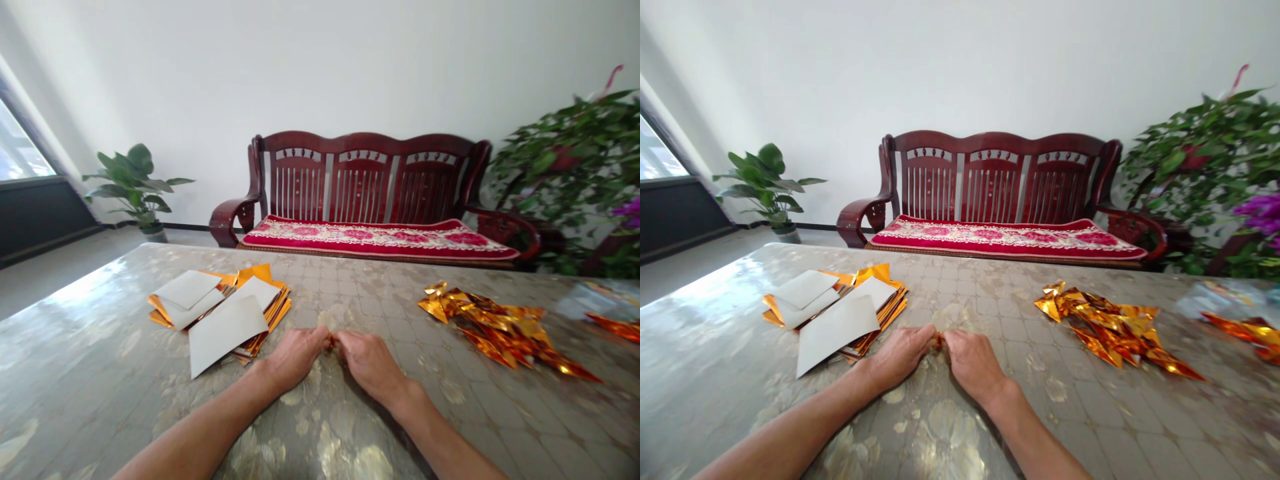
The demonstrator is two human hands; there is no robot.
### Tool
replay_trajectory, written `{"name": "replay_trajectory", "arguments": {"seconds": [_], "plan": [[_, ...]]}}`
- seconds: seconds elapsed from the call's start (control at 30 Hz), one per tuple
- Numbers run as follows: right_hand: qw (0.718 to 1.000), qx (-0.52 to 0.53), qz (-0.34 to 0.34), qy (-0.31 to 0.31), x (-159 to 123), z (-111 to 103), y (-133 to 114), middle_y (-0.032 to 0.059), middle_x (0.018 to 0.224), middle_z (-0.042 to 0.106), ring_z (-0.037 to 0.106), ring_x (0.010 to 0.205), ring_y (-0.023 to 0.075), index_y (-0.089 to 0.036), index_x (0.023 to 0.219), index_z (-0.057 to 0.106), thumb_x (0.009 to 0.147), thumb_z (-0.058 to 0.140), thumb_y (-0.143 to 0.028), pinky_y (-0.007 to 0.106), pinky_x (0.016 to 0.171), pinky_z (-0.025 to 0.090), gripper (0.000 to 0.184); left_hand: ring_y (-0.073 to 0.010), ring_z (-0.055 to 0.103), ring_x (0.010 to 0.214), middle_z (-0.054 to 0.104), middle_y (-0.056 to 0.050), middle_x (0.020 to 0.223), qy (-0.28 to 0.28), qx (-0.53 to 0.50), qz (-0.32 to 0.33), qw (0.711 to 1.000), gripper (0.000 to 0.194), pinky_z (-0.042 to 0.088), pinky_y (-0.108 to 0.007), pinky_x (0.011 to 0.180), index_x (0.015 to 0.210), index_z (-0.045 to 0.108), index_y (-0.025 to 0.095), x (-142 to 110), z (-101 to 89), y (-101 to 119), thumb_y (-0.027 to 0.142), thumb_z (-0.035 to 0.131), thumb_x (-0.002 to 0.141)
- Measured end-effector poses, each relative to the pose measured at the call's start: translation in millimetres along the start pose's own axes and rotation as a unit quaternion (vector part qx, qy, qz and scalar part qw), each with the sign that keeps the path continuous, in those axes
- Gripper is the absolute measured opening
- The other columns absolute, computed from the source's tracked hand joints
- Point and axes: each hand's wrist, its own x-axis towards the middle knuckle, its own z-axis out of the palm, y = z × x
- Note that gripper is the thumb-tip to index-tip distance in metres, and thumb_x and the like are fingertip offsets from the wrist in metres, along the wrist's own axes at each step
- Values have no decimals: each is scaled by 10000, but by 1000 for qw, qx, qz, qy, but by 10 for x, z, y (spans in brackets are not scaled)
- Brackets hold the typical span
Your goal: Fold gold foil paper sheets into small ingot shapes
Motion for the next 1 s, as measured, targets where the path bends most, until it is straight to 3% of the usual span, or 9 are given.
{"name": "replay_trajectory", "arguments": {"seconds": [0.33, 0.77, 0.87, 1.0], "plan": [[997, 59, 18, 36, 1, 89, -74, 49, 753, 710, 652, 700, 165, -187, 789, 638, 928, 417, -116, 253, 629, 362, 270, -180, 681, 747, 706, -25, 807, 21, 28, 40, 999, 151, 375, -243, 602, 952, 543, 201, 12, 131, -35, 127, 415, 925], [984, 153, 26, 86, -5, 95, -149, 19, 646, 693, 625, 586, 146, -202, 773, 671, 911, 427, -110, 239, 586, 387, 295, -161, 643, 657, 674, -12, 725, 57, 21, 87, 994, 137, 337, -248, 565, 885, 545, 194, -17, 158, -29, 93, 453, 873], [989, 136, 20, 62, 3, 63, -84, 19, 662, 704, 637, 597, 149, -205, 789, 681, 938, 436, -161, 238, 592, 393, 290, -153, 629, 641, 665, -6, 712, 53, 3, 67, 996, 144, 327, -243, 560, 860, 558, 197, 4, 121, -30, 145, 442, 928], [997, 58, 28, 46, 12, -3, 49, 37, 817, 752, 691, 753, 170, -227, 895, 716, 962, 454, -225, 241, 658, 424, 270, -141, 618, 672, 654, 9, 733, 57, -54, 17, 997, 245, 345, -231, 586, 833, 581, 207, 47, 24, -54, 299, 426, 999]]}}
